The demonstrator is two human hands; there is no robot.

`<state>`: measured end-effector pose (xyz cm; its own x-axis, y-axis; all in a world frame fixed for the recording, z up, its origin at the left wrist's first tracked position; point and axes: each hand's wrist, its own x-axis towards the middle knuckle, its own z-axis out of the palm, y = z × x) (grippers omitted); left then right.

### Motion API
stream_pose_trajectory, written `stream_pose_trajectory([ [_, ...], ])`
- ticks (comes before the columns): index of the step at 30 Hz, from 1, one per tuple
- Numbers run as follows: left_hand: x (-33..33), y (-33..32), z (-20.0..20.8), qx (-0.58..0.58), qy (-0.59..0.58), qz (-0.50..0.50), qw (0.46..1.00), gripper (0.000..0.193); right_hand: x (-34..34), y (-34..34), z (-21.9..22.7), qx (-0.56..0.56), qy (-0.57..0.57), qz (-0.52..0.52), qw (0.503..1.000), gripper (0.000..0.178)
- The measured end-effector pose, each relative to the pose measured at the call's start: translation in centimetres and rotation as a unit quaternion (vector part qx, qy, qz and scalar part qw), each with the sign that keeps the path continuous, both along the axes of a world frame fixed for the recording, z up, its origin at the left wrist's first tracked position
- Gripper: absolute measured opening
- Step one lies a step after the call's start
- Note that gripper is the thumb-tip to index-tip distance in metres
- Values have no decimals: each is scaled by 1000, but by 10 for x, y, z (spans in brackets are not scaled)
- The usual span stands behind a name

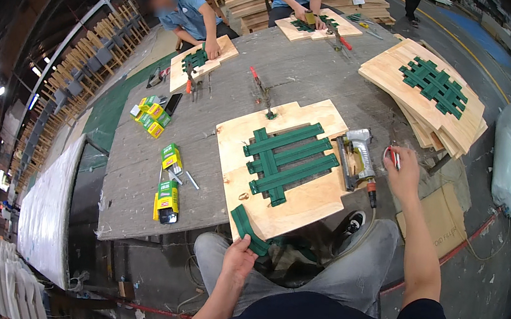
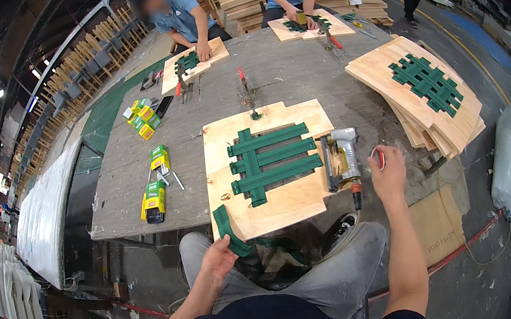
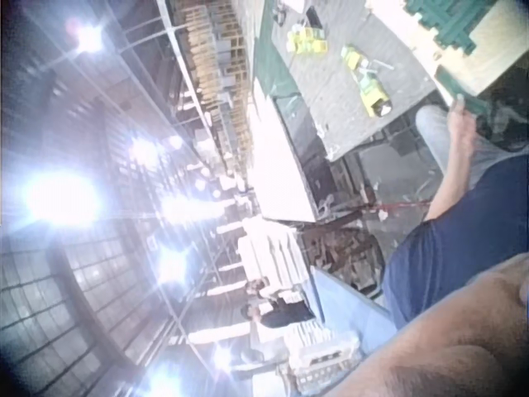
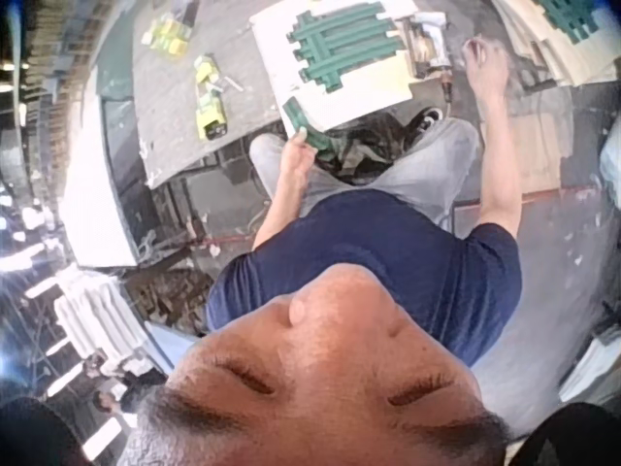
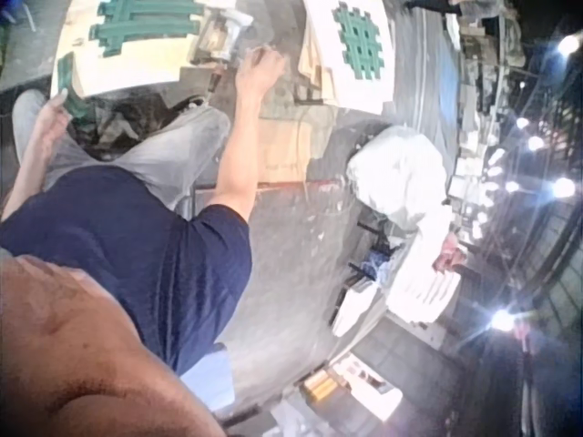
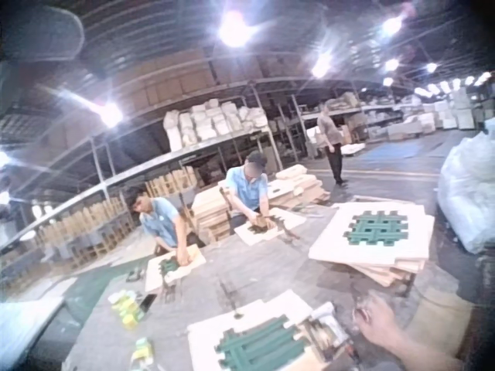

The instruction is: The person sits on the floor and assembles a green woven pattern onto a square wooden frame using a pneumatic nail gun. They repeatedly place green plastic strips in a crisscross pattern, secure them with nails, and trim excess material with scissors. The person then stacks the completed unit and retrieves a new frame to continue the process.

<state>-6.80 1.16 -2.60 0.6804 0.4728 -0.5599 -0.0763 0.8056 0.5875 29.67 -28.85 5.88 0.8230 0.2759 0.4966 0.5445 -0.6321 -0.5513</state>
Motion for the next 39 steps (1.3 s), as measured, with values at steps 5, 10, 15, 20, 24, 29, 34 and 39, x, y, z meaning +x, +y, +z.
stream_pose_trajectory([
  [5,-13,1,15,44,53,-74,995,31,-65,-4,-6,109,89,55,989,27],
  [10,-6,-44,68,25,16,-174,984,30,-167,43,-43,155,356,294,873,30],
  [15,75,-59,97,89,-108,-169,976,28,-209,64,-52,199,509,432,718,28],
  [20,173,-18,108,175,-101,-234,951,20,-173,32,-39,251,548,262,753,16],
  [24,244,-6,103,243,1,-337,910,19,-158,10,-54,290,538,174,772,18],
  [29,282,14,53,540,131,-365,747,16,-164,16,-51,110,279,76,951,31],
  [34,294,14,28,585,146,-359,712,25,-164,63,-33,240,350,157,892,45],
  [39,288,18,25,596,153,-354,705,26,-112,136,-36,439,670,141,582,50],
])
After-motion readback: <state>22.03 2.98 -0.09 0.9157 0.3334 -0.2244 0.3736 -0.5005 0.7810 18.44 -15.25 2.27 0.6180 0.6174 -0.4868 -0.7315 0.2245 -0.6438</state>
